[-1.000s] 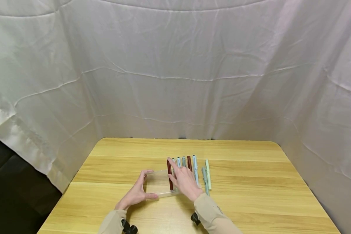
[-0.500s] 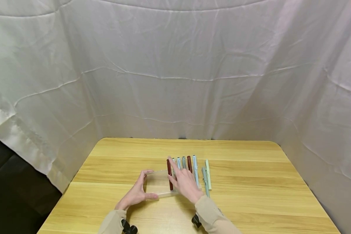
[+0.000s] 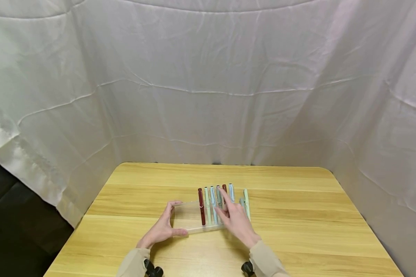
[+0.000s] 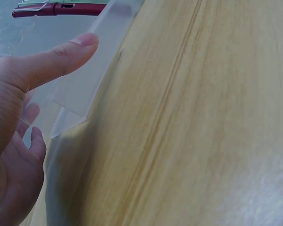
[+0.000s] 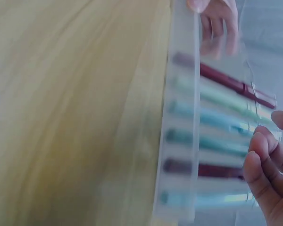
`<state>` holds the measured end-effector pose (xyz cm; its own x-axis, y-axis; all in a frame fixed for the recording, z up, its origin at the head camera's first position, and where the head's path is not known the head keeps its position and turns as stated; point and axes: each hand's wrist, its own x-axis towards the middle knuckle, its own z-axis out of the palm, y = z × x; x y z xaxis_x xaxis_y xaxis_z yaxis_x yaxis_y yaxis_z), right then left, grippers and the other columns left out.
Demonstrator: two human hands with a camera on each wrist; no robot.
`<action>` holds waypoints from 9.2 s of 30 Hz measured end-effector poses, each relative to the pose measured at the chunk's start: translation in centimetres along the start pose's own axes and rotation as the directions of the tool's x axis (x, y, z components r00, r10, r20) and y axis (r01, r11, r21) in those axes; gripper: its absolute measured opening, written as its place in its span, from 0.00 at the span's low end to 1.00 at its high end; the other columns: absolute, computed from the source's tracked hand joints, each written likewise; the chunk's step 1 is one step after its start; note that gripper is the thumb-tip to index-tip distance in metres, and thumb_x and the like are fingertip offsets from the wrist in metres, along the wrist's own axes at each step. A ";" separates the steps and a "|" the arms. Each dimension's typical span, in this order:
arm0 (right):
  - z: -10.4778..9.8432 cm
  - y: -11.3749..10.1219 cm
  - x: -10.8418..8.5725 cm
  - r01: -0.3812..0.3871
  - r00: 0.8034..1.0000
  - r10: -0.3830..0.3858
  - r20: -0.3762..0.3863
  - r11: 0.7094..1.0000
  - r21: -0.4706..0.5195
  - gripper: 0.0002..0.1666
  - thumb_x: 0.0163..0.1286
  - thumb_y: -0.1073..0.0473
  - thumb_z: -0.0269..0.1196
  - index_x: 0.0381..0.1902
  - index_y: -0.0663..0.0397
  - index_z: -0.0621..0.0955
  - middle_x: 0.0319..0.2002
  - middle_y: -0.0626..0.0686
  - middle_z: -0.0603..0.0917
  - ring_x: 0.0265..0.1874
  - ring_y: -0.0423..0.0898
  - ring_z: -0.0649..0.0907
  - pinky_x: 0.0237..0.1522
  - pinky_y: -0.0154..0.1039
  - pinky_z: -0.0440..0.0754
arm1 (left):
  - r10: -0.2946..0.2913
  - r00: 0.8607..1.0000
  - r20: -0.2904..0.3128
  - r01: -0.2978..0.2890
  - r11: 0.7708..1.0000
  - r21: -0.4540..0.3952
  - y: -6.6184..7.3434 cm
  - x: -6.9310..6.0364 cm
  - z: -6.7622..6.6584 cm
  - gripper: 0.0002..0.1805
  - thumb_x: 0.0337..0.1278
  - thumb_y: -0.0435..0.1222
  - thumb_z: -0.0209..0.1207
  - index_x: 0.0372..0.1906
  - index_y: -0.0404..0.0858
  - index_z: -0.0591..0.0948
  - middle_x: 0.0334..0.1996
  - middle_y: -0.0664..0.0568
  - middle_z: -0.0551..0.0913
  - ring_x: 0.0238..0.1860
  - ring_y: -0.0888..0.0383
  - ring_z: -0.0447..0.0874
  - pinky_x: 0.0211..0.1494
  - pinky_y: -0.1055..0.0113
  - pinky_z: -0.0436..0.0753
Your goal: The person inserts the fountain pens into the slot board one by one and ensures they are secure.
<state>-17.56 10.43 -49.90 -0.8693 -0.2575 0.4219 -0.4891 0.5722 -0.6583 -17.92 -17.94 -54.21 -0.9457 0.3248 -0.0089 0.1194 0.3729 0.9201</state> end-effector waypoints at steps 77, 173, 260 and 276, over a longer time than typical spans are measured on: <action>-6.1 9.0 -3.7 -0.494 0.864 0.474 0.167 0.863 0.108 0.40 0.66 0.66 0.65 0.73 0.65 0.64 0.24 0.52 0.81 0.14 0.39 0.73 0.24 0.30 0.76 | 0.023 1.000 0.007 -0.023 1.000 0.002 -0.1 0.0 0.0 0.56 0.36 0.38 0.80 0.71 0.36 0.57 0.76 0.36 0.55 0.81 0.35 0.45 0.83 0.42 0.44; -5.9 8.6 -1.4 -0.423 0.904 0.426 0.026 0.903 -0.069 0.41 0.62 0.61 0.63 0.74 0.56 0.65 0.21 0.49 0.79 0.14 0.40 0.70 0.23 0.30 0.71 | 0.019 1.000 0.007 -0.019 1.000 0.005 -0.1 0.0 0.0 0.56 0.36 0.37 0.79 0.71 0.36 0.57 0.77 0.35 0.54 0.80 0.33 0.44 0.83 0.39 0.45; -2.8 0.9 0.0 0.012 0.983 0.010 -0.186 0.993 0.115 0.36 0.71 0.64 0.62 0.75 0.51 0.64 0.35 0.53 0.84 0.32 0.43 0.85 0.38 0.34 0.90 | 0.033 0.999 0.002 -0.033 0.999 0.005 0.0 -0.1 0.1 0.56 0.37 0.37 0.79 0.71 0.36 0.57 0.77 0.37 0.55 0.81 0.35 0.44 0.83 0.41 0.44; -1.6 -0.3 0.8 0.025 0.988 0.001 -0.156 0.986 0.164 0.37 0.72 0.64 0.62 0.75 0.46 0.65 0.35 0.52 0.84 0.31 0.41 0.84 0.38 0.32 0.89 | 0.037 0.999 0.001 -0.037 0.999 0.010 -0.1 0.0 0.2 0.57 0.35 0.37 0.80 0.72 0.35 0.57 0.76 0.36 0.55 0.81 0.35 0.46 0.83 0.41 0.44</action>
<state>-17.95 11.28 -48.39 -0.8481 -0.1325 0.5131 -0.5155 0.4307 -0.7408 -17.86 -17.82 -54.37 -0.9403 0.3393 0.0250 0.1576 0.3693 0.9159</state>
